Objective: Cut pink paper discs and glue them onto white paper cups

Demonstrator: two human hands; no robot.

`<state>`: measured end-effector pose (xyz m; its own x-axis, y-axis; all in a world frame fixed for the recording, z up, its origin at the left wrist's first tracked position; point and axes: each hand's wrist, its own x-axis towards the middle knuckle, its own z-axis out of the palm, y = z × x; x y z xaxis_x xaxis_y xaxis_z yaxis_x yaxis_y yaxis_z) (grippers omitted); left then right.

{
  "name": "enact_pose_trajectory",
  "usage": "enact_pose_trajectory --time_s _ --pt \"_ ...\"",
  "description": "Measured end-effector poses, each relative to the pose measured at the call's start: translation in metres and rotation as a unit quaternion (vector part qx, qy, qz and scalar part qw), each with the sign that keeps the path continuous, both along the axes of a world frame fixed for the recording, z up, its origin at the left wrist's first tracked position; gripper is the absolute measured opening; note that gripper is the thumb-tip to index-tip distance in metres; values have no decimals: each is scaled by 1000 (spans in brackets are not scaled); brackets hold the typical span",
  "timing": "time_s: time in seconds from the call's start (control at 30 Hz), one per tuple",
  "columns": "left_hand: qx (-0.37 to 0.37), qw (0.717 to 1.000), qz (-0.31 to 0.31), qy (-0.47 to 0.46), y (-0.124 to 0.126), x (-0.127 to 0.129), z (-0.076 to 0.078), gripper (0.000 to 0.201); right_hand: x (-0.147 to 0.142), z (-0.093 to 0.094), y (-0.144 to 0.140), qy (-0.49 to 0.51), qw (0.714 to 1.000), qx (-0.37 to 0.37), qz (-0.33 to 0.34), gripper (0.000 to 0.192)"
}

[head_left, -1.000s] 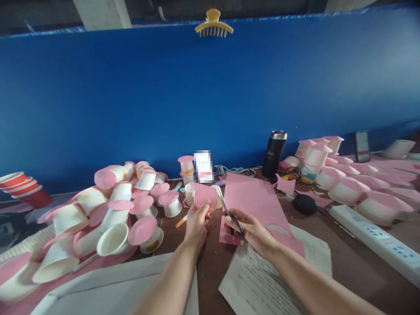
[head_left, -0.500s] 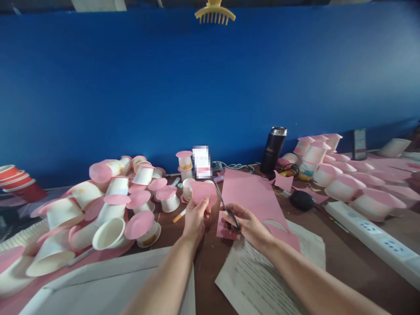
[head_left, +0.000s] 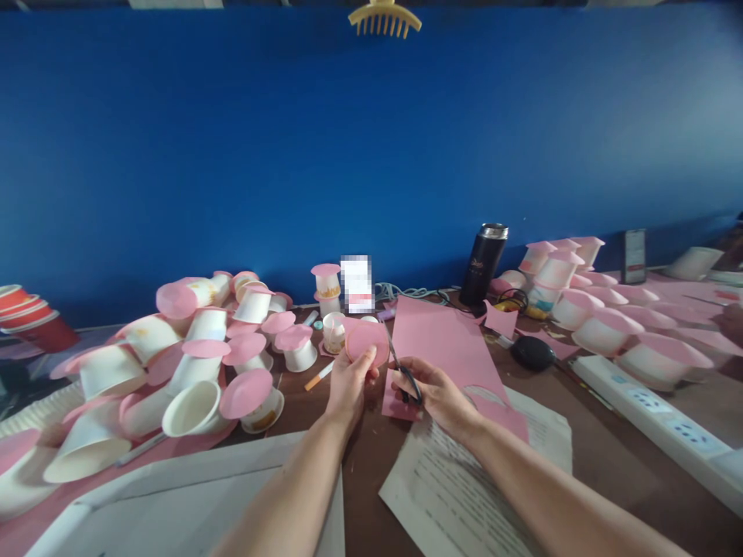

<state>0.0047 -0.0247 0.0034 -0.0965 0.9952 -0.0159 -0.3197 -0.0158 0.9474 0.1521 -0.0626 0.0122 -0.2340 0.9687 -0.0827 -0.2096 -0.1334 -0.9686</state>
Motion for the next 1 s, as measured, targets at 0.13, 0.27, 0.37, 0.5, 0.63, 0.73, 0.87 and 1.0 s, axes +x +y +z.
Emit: enact_pose_trajectory --time_s 0.13,0.27,0.37,0.5,0.63,0.73,0.87,1.0 --pt "1 1000 -6 4 -1 1 0 36 0 0 1 -12 1000 0 -11 47" --pt "1 1000 -13 0 -2 1 -1 35 -1 0 0 -8 1000 -5 -15 46" --pt "-5 1000 -10 -1 -2 1 -1 36 -2 2 0 1 1000 -5 -14 46" --pt "-9 1000 -6 2 -2 2 -1 37 -2 5 -2 2 1000 -13 -24 48" --pt "-17 1000 -7 1 -2 2 1 35 -2 7 -3 1 1000 -10 -28 48" --pt "-19 1000 -13 5 -2 2 1 33 -2 6 -3 1 1000 -7 -26 48" --pt "-17 1000 -18 0 -3 2 2 30 -1 6 -2 -6 1000 -3 -27 48" --pt "-21 1000 -23 -1 -3 2 2 30 -2 8 -3 8 1000 -5 -26 47"
